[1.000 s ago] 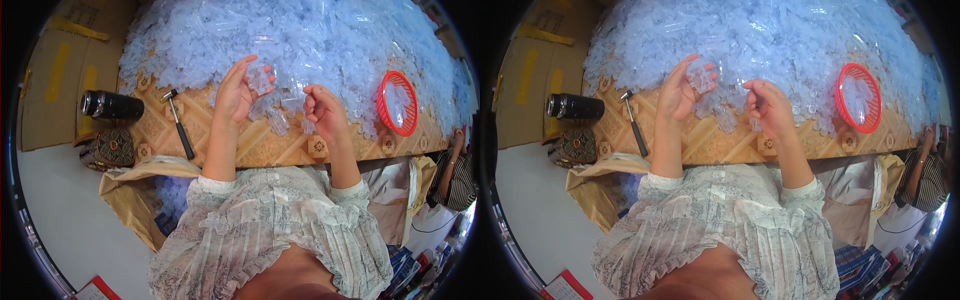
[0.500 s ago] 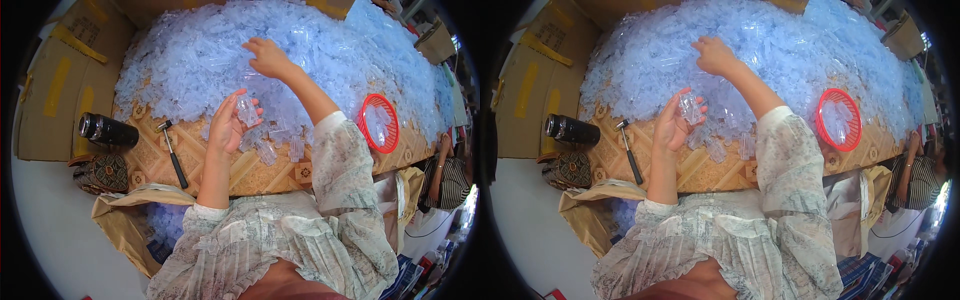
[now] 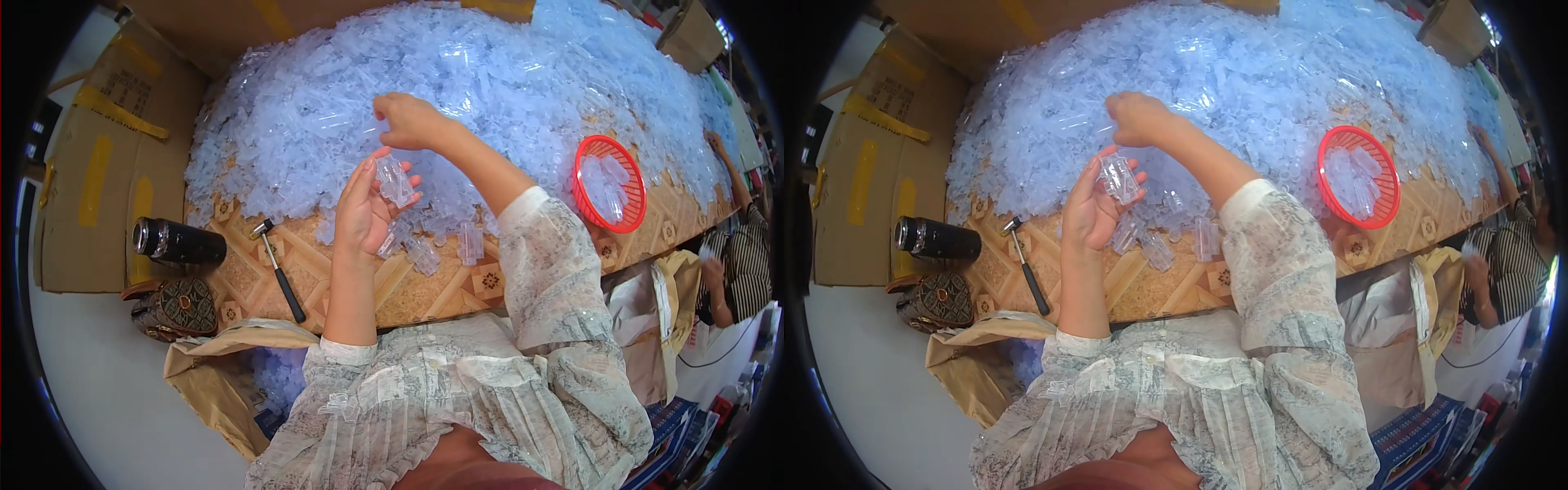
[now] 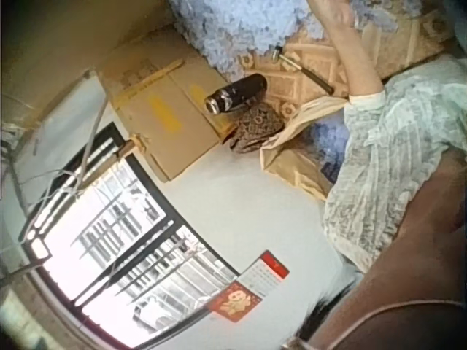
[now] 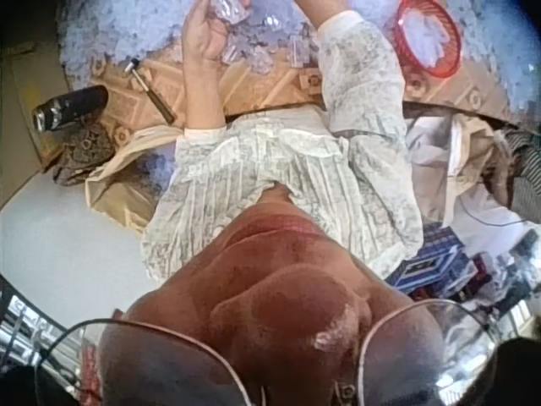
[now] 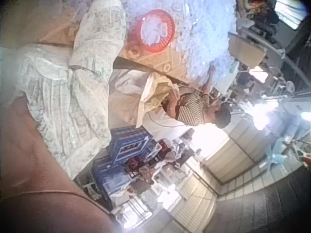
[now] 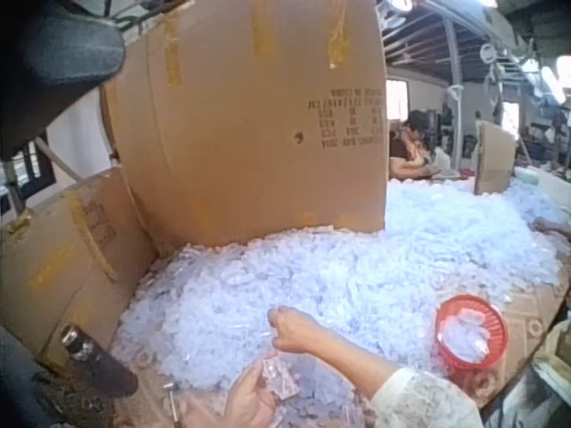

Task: The person assembles plastic components by fitting and connecting individual plastic pieces together by hand.

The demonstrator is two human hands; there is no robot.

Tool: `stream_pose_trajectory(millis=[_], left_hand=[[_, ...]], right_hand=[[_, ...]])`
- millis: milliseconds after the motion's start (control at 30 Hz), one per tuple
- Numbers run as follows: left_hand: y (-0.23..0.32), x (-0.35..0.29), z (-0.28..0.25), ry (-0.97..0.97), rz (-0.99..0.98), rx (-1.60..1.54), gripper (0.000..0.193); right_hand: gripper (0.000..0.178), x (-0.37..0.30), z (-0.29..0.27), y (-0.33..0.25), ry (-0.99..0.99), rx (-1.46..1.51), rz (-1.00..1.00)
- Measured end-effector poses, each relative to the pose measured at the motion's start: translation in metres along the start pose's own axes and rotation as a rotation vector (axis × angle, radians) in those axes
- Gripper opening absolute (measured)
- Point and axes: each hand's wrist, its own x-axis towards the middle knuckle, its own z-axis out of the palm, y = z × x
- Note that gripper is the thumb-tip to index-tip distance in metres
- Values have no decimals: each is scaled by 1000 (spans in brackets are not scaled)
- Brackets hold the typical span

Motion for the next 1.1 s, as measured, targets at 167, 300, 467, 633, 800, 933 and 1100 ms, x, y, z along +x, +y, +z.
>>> stream_pose_trajectory(millis=[167,300,467,633,800,933,1100], left_hand=[[4,-2,-1,18,37,-94,43],[3,2,4,-3,53,-120,43],[-4,4,6,-38,95,-110,41],[-5,-2,10,-13,87,-111,40],[-9,-9,5,15,100,-103,40],[-13,-11,5,-7,110,-109,40],[-9,-10,0,28,118,-114,40]], right_hand=[[52,-34,-39,0,192,289,128],[55,-71,-46,11,286,390,221],[64,-106,-35,10,363,435,428],[60,-117,-25,6,574,-16,264],[58,-116,-36,-26,529,261,382],[56,-118,-19,-24,663,163,293],[57,-110,-22,-25,726,236,317]])
